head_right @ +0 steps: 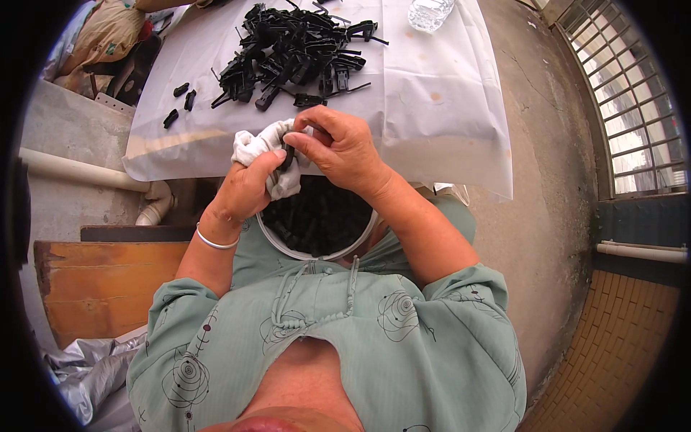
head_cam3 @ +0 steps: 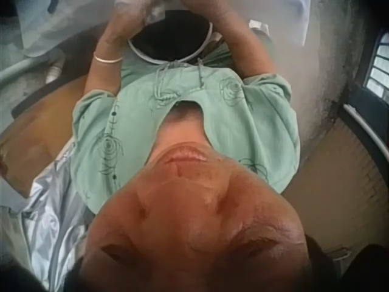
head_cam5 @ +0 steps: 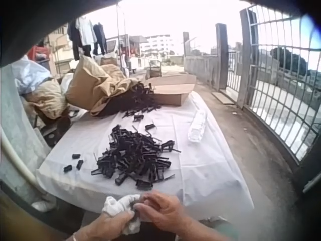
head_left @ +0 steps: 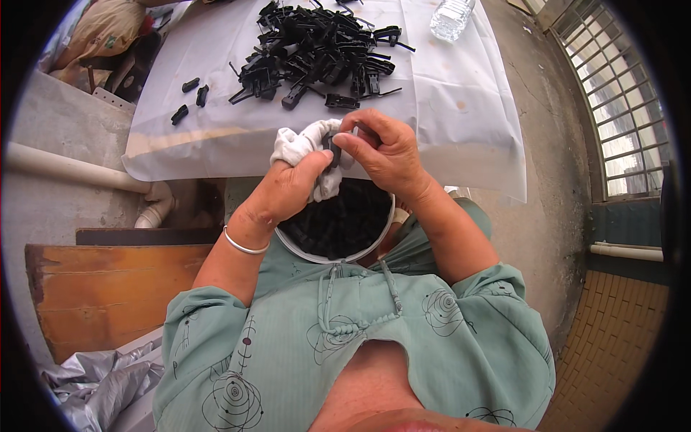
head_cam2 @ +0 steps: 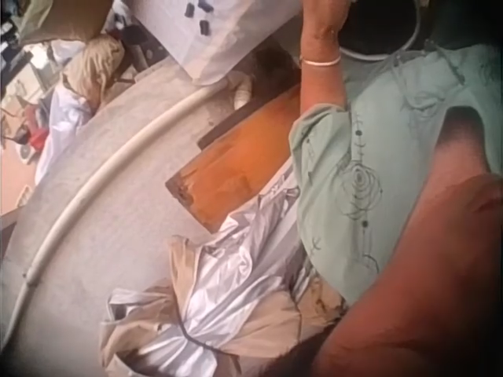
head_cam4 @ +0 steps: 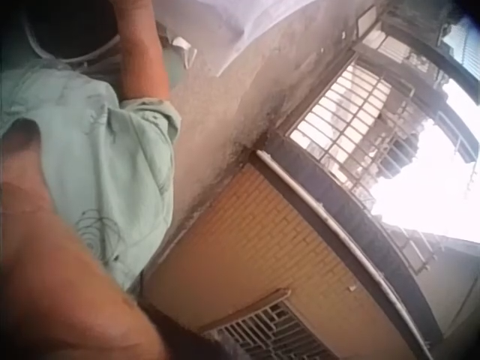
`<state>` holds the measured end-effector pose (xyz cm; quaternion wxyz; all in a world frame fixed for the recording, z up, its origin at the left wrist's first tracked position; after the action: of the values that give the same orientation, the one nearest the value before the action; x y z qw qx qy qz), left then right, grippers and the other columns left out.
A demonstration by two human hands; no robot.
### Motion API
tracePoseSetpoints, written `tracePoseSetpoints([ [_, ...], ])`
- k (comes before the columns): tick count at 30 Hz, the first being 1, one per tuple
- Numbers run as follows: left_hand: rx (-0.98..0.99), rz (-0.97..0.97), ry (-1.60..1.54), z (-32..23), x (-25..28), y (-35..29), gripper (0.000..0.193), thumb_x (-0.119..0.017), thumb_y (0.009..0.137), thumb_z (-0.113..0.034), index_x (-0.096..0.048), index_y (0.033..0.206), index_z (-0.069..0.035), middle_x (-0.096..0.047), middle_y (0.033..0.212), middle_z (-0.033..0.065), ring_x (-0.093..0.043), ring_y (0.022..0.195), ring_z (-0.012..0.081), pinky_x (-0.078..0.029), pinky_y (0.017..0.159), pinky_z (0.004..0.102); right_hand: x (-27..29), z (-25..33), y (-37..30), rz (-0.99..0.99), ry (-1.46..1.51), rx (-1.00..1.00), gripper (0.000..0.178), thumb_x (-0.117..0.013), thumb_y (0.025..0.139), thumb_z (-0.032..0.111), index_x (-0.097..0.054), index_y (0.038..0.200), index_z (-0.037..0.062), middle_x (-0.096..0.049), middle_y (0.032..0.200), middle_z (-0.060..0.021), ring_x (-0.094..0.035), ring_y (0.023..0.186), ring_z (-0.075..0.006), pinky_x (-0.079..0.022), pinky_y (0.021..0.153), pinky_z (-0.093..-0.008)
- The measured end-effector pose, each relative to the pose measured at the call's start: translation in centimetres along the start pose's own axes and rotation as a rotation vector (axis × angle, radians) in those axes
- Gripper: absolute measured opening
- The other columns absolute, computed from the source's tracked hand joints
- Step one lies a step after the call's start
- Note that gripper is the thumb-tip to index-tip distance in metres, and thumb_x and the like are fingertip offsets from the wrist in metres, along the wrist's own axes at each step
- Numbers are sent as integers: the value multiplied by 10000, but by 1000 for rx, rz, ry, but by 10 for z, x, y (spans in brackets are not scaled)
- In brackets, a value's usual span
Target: The recorder is sitting at a workbench assembling small black plastic components by hand.
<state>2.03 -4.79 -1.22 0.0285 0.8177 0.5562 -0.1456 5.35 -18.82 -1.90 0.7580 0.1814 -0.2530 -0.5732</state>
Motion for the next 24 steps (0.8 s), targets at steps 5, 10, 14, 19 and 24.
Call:
tracePoseSetpoints([
  [5, -30, 8, -35, 8, -1, 0, 291, -404, 888, -79, -429, 1174, -27, -470, 776, 17, -369, 517, 52, -318, 457, 195, -5, -12, -4, 41, 83, -278, 138, -646, 828, 127, -550, 851, 30, -412, 622, 55, -345, 577, -37, -334, 508, -203],
  [10, -53, -120, 18, 7, 5, 4, 243, -435, 859, -64, -452, 1096, -14, -484, 776, 30, -431, 572, 59, -378, 502, 213, 1, -6, -3, 182, 29, -274, 210, -532, 900, 181, -556, 801, -2, -471, 623, -1, -403, 594, -79, -378, 536, -256],
  [14, -381, -214, 686, 4, 0, 6, 217, -429, 818, -35, -487, 1023, 9, -545, 830, 123, -533, 717, 208, -435, 659, 300, -9, -8, -4, 295, 60, -314, 259, -494, 915, 177, -553, 751, -15, -522, 629, -48, -435, 593, -100, -400, 546, -283],
  [19, -433, -276, 729, 4, -3, 3, 210, -424, 804, -34, -496, 993, 23, -556, 844, 181, -549, 774, 310, -440, 712, 339, -16, -6, -5, 234, -87, -249, 257, -493, 912, 162, -537, 730, -14, -503, 610, -56, -414, 580, -101, -392, 535, -280],
  [24, -402, -186, 855, -13, 3, -4, 230, -447, 802, -16, -488, 1025, 24, -558, 901, 179, -560, 816, 286, -441, 738, 327, -22, -10, -5, 166, 99, -245, 247, -515, 898, 155, -527, 712, -8, -458, 559, -93, -382, 521, -137, -376, 499, -292],
])
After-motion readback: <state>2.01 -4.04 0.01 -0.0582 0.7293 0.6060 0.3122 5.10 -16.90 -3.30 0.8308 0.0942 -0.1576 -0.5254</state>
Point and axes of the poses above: each hand's wrist, its own y-axis towards the middle knuckle, its own x-axis out of the back of the hand, z = x × y, the point moved 3 cm from there along y, towards the middle knuckle
